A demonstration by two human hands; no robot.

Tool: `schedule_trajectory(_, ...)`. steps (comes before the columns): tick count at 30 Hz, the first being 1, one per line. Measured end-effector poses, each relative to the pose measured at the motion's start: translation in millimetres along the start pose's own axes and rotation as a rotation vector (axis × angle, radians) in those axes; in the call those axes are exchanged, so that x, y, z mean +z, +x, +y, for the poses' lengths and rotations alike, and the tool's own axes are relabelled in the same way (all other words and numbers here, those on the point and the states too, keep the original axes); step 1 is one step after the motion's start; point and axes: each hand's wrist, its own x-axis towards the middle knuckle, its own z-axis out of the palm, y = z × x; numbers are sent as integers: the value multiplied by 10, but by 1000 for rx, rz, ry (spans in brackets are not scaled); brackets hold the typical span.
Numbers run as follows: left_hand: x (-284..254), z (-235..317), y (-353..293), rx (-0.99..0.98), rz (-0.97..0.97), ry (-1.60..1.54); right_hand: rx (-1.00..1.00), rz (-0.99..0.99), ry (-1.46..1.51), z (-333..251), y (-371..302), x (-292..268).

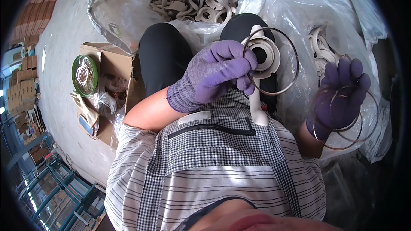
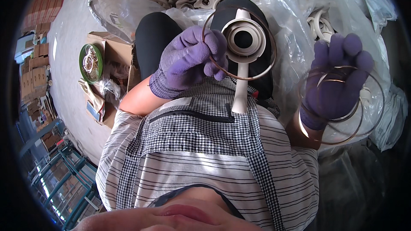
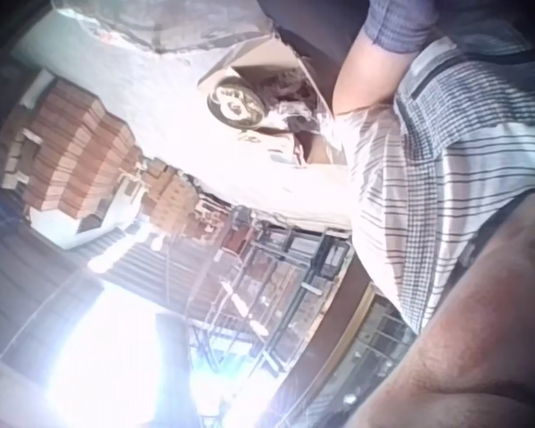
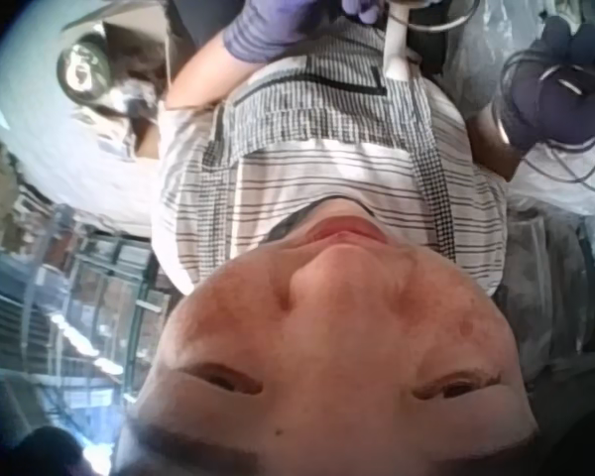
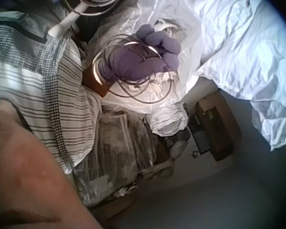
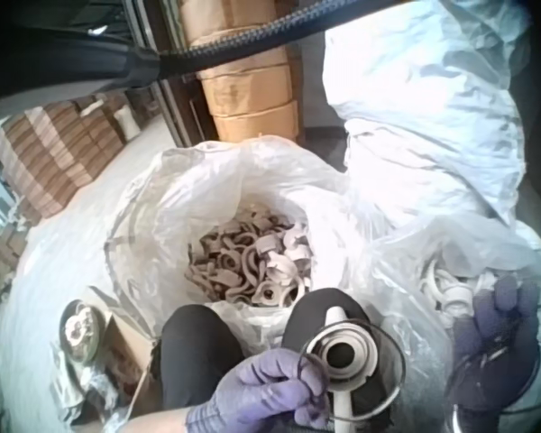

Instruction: The person sits on the floor and repeatedly picks up white plastic components from a bag, fits a thin metal ring into a groove on each piece, and places the assembled unit into a nearby box. The process is repeated for multiple identical parts.

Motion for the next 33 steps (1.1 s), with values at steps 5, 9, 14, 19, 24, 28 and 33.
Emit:
schedule_trajectory(5,13,-4,-9,22,-38,-6,125,-122,143,-57,19,-108)
schedule_trajectory(9,37,2,-25,23,-33,18,308,-301,318,-24,55,-232)
schedule_trajectory(14,12,55,-19,-22,-7,30,472,-191,403,12,4,-134)
schedule_trajectory(19,37,28,-21,-22,39,44,321,-293,261,80,-3,-61)
schedule_trajectory(24,30,-1,11,-1,21,7,381,-262,260,-32,-55,-202)
schedule_trajectory(28,16,-31,-3,-33,37,-16,376,-179,108,24,-201,-383)
schedule_trajectory(33,38,-52,8,-54,72,-111,219,-251,-359,113,-237,-186)
